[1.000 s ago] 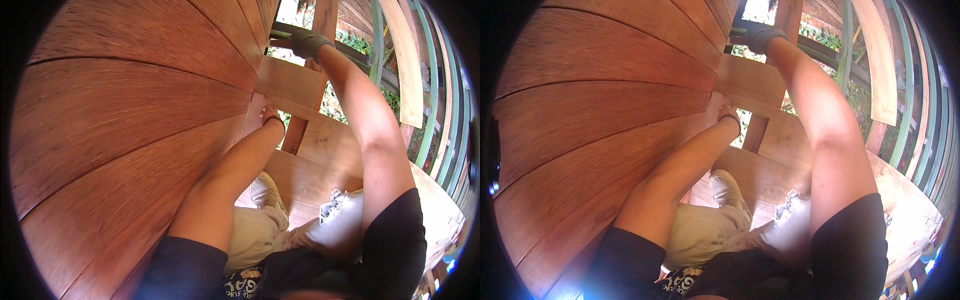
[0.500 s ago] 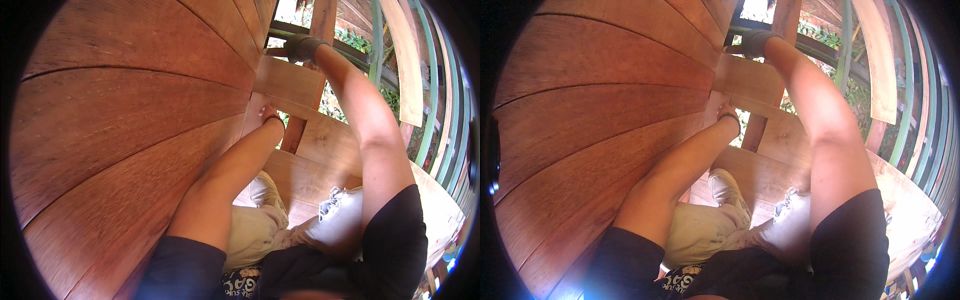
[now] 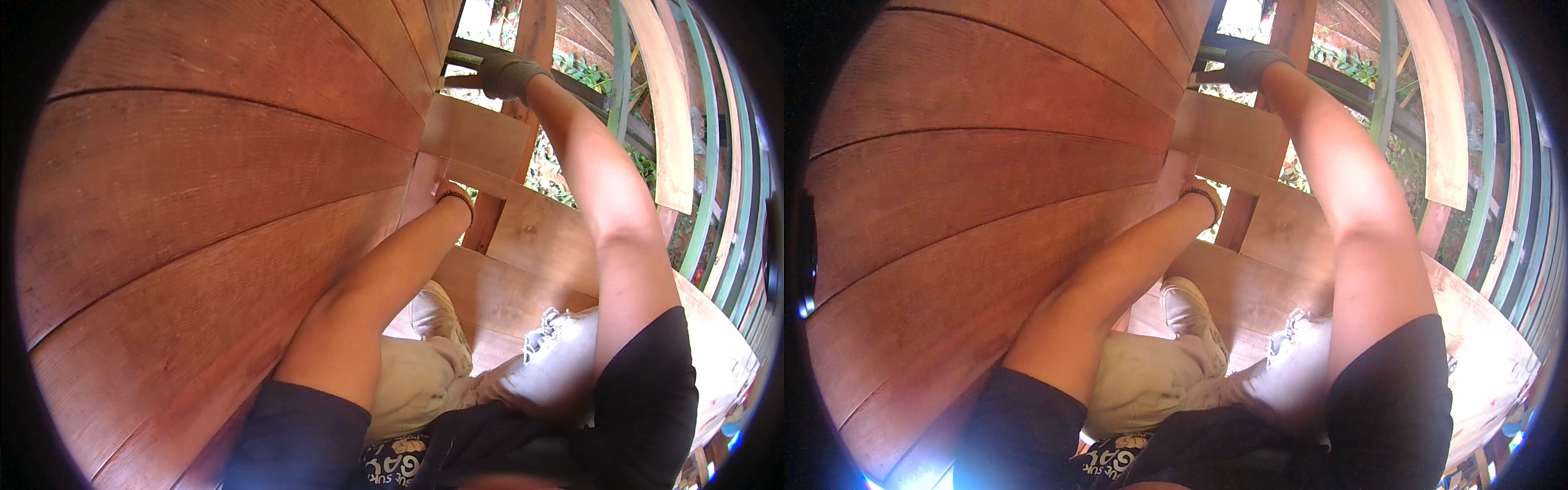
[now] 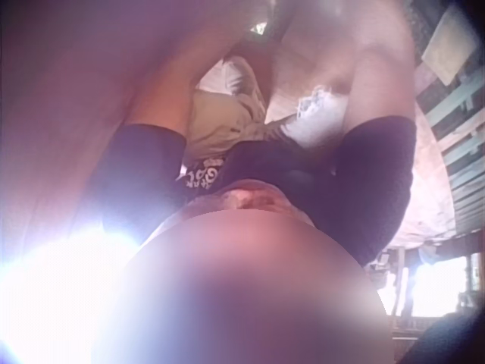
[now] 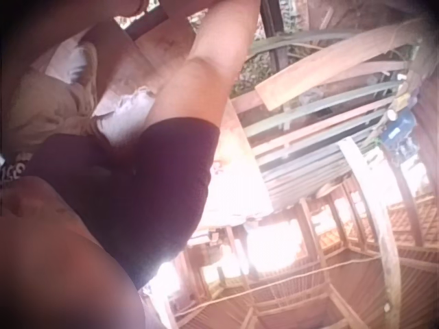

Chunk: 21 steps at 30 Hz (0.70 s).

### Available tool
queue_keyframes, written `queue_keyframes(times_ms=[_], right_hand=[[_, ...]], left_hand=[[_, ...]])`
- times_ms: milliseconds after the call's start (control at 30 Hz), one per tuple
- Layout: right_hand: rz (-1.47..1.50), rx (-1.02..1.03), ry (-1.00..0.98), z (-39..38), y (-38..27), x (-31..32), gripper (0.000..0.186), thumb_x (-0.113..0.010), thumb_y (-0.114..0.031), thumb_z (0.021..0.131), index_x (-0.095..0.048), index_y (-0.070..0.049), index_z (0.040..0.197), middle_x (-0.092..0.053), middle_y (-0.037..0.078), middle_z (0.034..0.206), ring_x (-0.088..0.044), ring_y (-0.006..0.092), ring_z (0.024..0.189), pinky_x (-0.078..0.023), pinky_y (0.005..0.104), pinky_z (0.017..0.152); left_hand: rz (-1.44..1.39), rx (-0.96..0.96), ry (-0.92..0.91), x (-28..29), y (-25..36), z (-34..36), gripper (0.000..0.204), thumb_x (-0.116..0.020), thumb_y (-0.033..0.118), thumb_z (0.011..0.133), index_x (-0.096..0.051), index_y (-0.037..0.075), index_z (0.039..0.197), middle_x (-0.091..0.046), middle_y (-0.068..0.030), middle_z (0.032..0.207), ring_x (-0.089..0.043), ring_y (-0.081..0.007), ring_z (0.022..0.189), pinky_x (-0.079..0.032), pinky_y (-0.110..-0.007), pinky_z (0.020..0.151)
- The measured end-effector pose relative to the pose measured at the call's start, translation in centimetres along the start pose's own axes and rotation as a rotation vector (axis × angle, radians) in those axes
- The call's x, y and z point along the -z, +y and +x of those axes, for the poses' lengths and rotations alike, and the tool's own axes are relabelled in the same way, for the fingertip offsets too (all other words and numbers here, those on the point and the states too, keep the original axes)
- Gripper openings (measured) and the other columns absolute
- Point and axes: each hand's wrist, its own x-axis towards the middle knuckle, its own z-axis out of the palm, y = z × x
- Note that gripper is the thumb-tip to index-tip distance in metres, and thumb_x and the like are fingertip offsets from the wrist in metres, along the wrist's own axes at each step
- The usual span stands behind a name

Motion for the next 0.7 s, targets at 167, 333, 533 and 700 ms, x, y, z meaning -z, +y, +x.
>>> queue_keyframes(times_ms=[167,333,533,700], right_hand=[[-0.118,0.099,-0.063,-0.5,-0.8,0.8,0.026,-0.064,-0.008,0.081,-0.073,0.0,0.104,-0.071,0.019,0.09,-0.071,0.0324,0.086,-0.057,0.0446,0.076],[-0.029,-0.028,-0.018,-0.7,-0.7,0.6,0.025,-0.066,-0.01,0.081,-0.075,0.0,0.102,-0.072,0.017,0.098,-0.072,0.0295,0.093,-0.058,0.0444,0.08],[-0.078,0.098,-0.062,-1.1,-0.4,-0.2,0.025,-0.063,-0.013,0.087,-0.075,0.0,0.104,-0.074,0.017,0.098,-0.073,0.0302,0.091,-0.058,0.0443,0.08],[0.047,-0.067,-0.032,-1.9,0.0,-0.7,0.026,-0.063,-0.018,0.089,-0.072,-0.003,0.108,-0.074,0.018,0.098,-0.073,0.0341,0.094,-0.056,0.0438,0.082]], left_hand=[[-0.152,-0.069,0.145,1.5,0.6,-0.9,0.031,-0.064,0.019,0.088,-0.078,0.01,0.115,-0.074,-0.0125,0.122,-0.069,-0.0263,0.117,-0.057,-0.039,0.089],[-0.199,-0.097,0.246,0.6,-0.7,-0.6,0.03,-0.067,0.015,0.084,-0.079,0.008,0.111,-0.075,-0.0156,0.117,-0.071,-0.0303,0.113,-0.059,-0.043,0.088],[-0.353,-0.064,0.284,-0.4,-0.5,0.8,0.033,-0.071,0.008,0.076,-0.079,0.005,0.108,-0.074,-0.0174,0.117,-0.071,-0.0337,0.112,-0.059,-0.045,0.089],[-0.428,-0.098,0.249,-1.6,-1.8,2.9,0.035,-0.07,0.005,0.072,-0.079,0.001,0.105,-0.073,-0.0223,0.116,-0.071,-0.0359,0.111,-0.058,-0.045,0.09]])
